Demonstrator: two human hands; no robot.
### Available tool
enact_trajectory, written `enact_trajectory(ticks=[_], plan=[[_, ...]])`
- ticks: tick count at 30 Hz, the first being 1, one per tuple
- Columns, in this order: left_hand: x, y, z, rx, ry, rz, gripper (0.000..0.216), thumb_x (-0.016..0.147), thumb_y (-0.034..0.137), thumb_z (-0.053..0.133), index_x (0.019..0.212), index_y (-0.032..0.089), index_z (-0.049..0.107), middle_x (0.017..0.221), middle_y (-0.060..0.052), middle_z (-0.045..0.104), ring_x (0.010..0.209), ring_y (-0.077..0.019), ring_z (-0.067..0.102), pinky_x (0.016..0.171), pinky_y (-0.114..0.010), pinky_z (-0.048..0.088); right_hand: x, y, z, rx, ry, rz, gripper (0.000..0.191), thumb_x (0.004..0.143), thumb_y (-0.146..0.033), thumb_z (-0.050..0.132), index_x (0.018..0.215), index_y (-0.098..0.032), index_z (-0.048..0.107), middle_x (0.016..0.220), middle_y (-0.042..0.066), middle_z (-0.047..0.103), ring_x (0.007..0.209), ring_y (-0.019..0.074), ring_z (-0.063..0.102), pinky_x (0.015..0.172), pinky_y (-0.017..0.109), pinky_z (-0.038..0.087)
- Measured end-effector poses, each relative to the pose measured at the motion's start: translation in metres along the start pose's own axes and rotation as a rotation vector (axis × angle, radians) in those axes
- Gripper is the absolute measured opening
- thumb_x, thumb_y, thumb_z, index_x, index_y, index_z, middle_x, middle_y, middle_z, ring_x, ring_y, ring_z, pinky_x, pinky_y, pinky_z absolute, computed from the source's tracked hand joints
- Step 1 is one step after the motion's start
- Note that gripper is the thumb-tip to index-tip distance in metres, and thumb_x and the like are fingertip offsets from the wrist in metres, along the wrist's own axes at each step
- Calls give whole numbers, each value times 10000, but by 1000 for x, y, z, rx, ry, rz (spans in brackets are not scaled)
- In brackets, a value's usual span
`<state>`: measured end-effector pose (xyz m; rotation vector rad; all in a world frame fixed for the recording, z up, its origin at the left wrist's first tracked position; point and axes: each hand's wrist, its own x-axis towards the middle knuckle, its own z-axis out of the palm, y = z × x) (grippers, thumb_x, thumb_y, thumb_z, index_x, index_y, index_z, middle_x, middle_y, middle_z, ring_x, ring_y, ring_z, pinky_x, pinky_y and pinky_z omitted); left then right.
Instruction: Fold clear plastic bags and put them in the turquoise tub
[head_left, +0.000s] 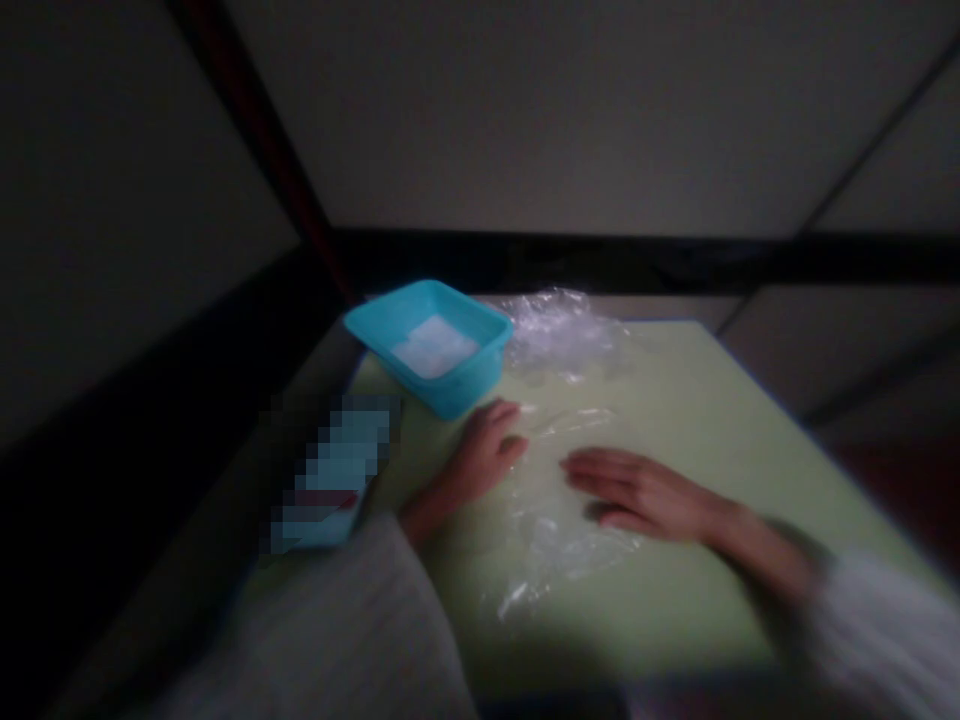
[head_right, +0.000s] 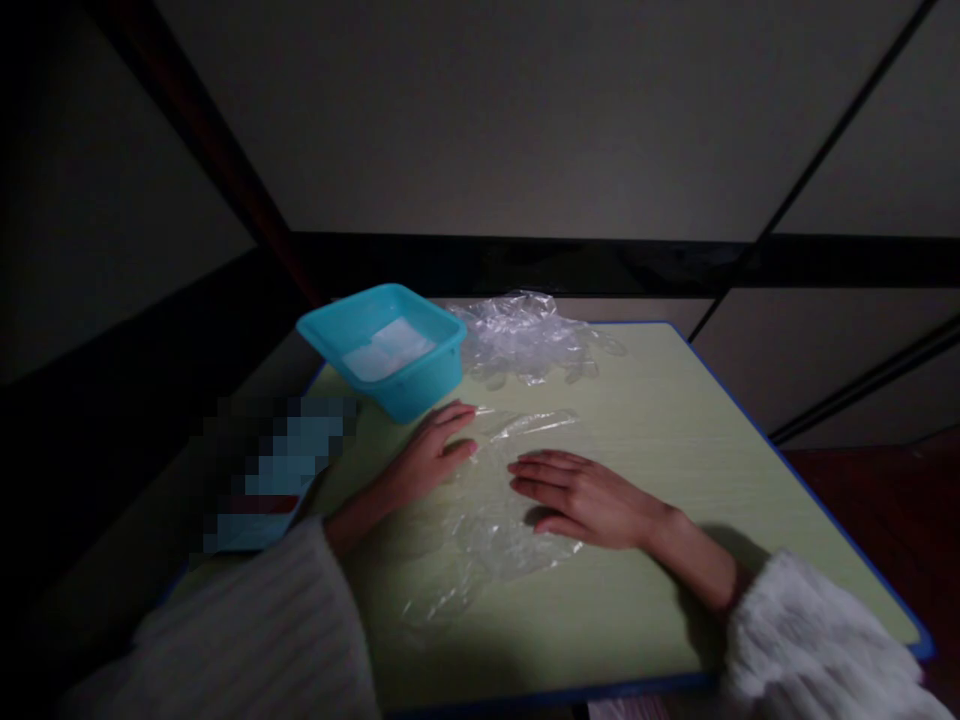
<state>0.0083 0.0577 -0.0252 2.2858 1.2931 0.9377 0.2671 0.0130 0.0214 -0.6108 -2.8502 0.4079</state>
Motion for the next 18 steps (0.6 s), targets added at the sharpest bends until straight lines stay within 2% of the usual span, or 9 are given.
enact_trajectory(ticks=[5,7,10,14,18], plan=[[-1,10,-11,-42,51,16,330,845,178,493,1155,100,573,1219,-149,568,1175,-235,510,1015,-435,404,-1,1,1,-40,-3,-12,451,928,-347,470,1309,-106,467,1389,135,456,1313,229,370,1077,420,353],[-5,19,-19,-54,51,43,321,856,181,490,1161,128,573,1226,-129,572,1184,-223,506,1023,-428,398,0,1,2,-55,0,-26,448,931,-349,463,1301,-97,473,1382,140,463,1311,232,372,1072,416,360],[-13,33,-28,-44,49,143,296,866,157,475,1141,153,584,1200,-111,597,1174,-213,514,1017,-426,404,0,1,2,-74,10,-67,445,941,-366,435,1292,-95,476,1368,141,479,1306,239,378,1062,429,370],[-25,46,-33,8,-29,331,274,867,123,450,1084,175,609,1120,-81,645,1118,-197,553,1047,-447,357,-1,0,2,-82,90,-102,387,955,-369,398,1246,-144,517,1291,111,558,1256,228,444,1023,444,411],[-31,55,-35,31,-127,420,191,861,123,451,933,168,621,1016,-79,652,1051,-186,572,1040,-416,367,-4,0,3,-120,182,-24,356,952,-355,403,1206,-152,546,1226,106,605,1178,225,521,995,439,434]])
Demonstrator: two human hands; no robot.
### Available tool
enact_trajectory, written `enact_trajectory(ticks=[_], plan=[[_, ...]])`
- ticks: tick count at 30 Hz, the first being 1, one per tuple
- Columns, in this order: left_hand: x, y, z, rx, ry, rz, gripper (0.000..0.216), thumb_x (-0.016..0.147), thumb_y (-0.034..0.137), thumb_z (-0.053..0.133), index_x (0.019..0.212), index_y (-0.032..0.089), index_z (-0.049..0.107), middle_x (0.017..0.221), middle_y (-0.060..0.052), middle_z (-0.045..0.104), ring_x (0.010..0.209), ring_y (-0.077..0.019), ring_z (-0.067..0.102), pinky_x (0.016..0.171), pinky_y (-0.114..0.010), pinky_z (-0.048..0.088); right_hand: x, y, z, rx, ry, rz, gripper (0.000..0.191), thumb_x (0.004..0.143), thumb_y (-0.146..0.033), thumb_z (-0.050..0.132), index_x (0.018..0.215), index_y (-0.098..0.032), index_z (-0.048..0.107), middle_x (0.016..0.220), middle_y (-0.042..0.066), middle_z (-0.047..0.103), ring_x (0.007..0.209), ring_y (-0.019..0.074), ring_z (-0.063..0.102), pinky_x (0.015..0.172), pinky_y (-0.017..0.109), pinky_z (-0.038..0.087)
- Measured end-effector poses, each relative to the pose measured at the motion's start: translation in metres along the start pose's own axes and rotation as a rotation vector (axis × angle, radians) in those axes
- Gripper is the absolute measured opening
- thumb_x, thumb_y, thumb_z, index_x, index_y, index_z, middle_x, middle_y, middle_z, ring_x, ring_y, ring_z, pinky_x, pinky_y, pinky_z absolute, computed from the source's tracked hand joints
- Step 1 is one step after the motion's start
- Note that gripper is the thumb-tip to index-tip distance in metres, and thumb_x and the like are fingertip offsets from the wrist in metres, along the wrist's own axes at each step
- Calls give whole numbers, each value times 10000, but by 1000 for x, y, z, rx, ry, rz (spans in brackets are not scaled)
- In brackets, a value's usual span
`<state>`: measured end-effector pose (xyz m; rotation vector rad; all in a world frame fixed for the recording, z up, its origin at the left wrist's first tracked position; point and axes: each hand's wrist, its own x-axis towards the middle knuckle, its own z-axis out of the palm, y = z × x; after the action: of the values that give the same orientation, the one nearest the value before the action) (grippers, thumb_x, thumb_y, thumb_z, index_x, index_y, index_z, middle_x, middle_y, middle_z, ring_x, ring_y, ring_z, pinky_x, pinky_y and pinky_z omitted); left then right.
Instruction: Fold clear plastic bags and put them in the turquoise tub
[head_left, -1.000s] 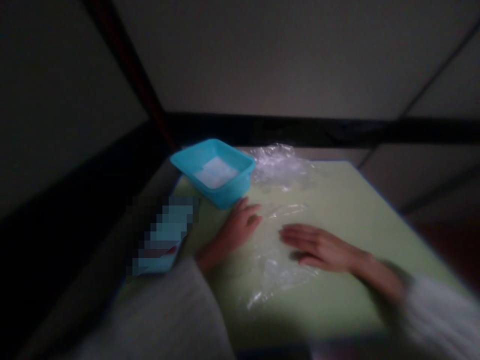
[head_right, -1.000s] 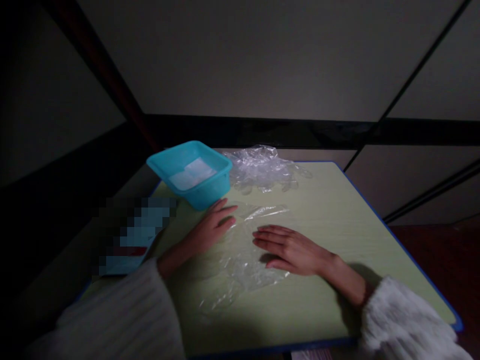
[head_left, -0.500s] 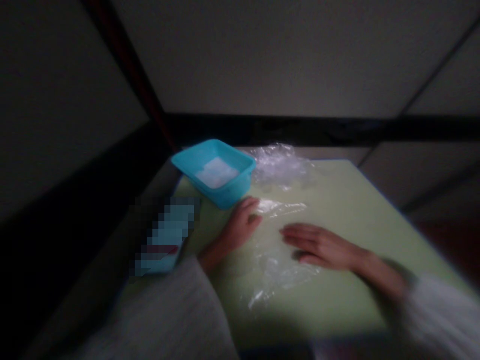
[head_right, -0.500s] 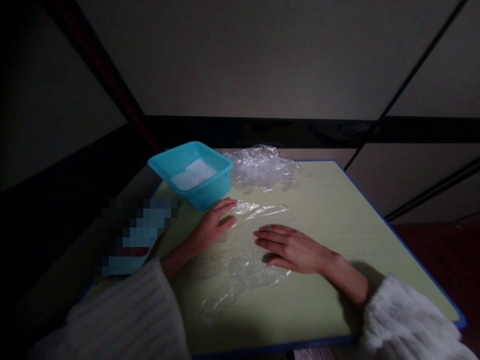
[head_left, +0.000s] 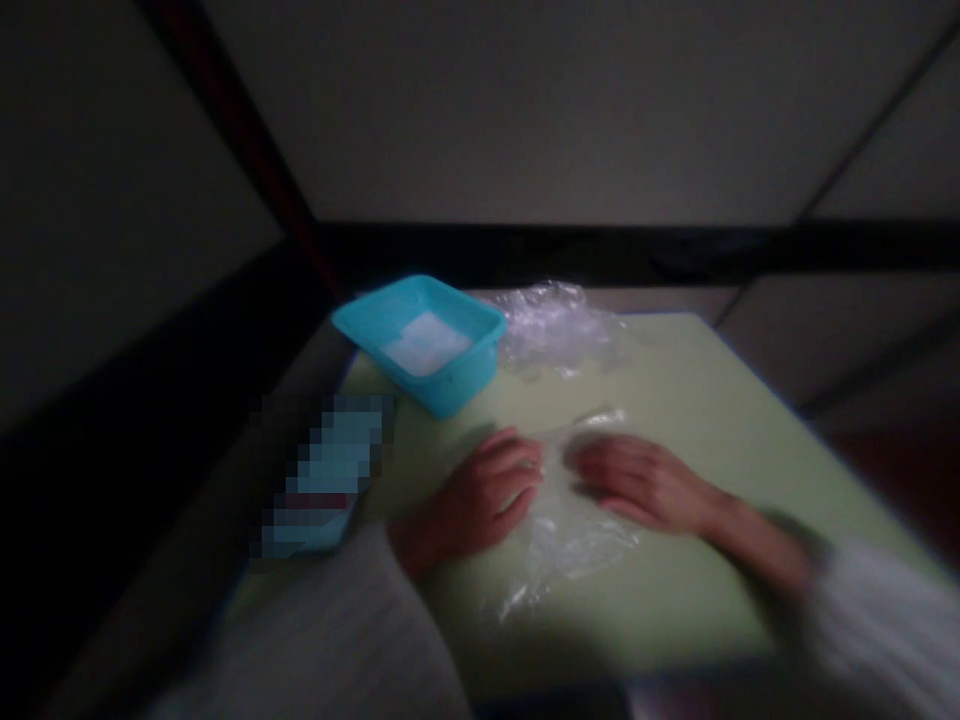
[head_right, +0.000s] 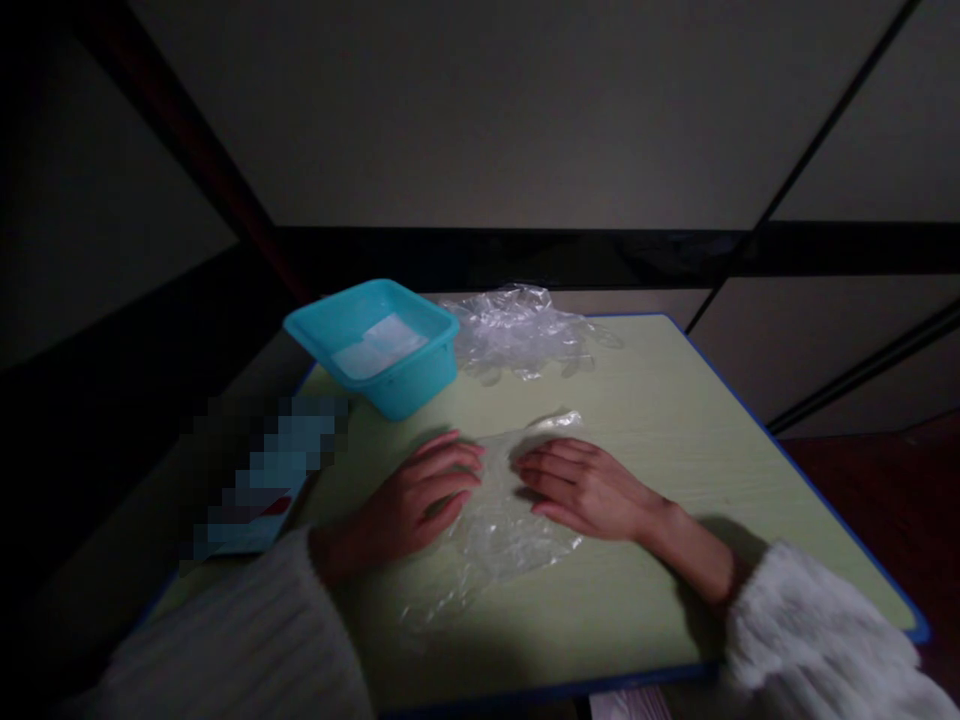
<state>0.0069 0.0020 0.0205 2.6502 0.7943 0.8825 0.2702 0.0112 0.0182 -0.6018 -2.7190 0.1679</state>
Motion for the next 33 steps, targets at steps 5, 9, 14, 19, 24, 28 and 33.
enact_trajectory(ticks=[5,9,14,19,24,28,33], plan=[[-1,5,1,-24,-27,-101,180,850,178,472,996,163,577,989,-90,614,965,-203,566,869,-349,490,2,3,1,-43,18,134,515,933,-425,411,1368,-150,390,1396,131,448,1299,255,392,1076,494,315],[1,5,4,-13,-31,-111,236,861,189,467,1073,161,566,1036,-91,602,987,-210,557,883,-357,479,4,4,3,-76,-11,188,623,918,-493,403,1427,-155,287,1455,137,354,1352,271,295,1102,546,205],[2,2,9,53,-63,-113,344,875,209,477,1212,147,511,1252,-112,552,1180,-225,484,1042,-418,364,4,4,5,-87,-62,205,588,924,-495,387,1357,-98,401,1327,166,516,1275,276,425,1104,557,183],[0,-1,14,116,-211,-76,524,898,324,476,1369,133,349,1452,-137,365,1355,-235,302,1123,-471,221,5,2,6,-101,-50,180,531,929,-455,406,1328,-108,444,1317,162,527,1240,265,471,1099,536,229],[1,1,18,113,-273,-82,406,901,307,464,1274,147,476,1407,-129,438,1330,-228,356,1130,-474,204,1,3,5,-162,-43,218,493,930,-429,416,1308,-117,471,1291,159,552,1220,276,491,1077,548,268],[2,3,17,128,-297,-102,399,895,319,481,1247,132,500,1407,-134,436,1326,-236,360,1131,-473,203,-4,8,1,-240,-43,286,448,941,-422,394,1236,-115,534,1232,159,597,1165,277,542,1079,531,266],[1,2,16,136,-305,-98,399,909,339,460,1249,133,498,1409,-130,434,1338,-225,340,1136,-466,184,-11,14,-4,-315,-69,387,416,949,-427,376,1157,-125,573,1209,154,611,1117,277,578,1075,527,260]])
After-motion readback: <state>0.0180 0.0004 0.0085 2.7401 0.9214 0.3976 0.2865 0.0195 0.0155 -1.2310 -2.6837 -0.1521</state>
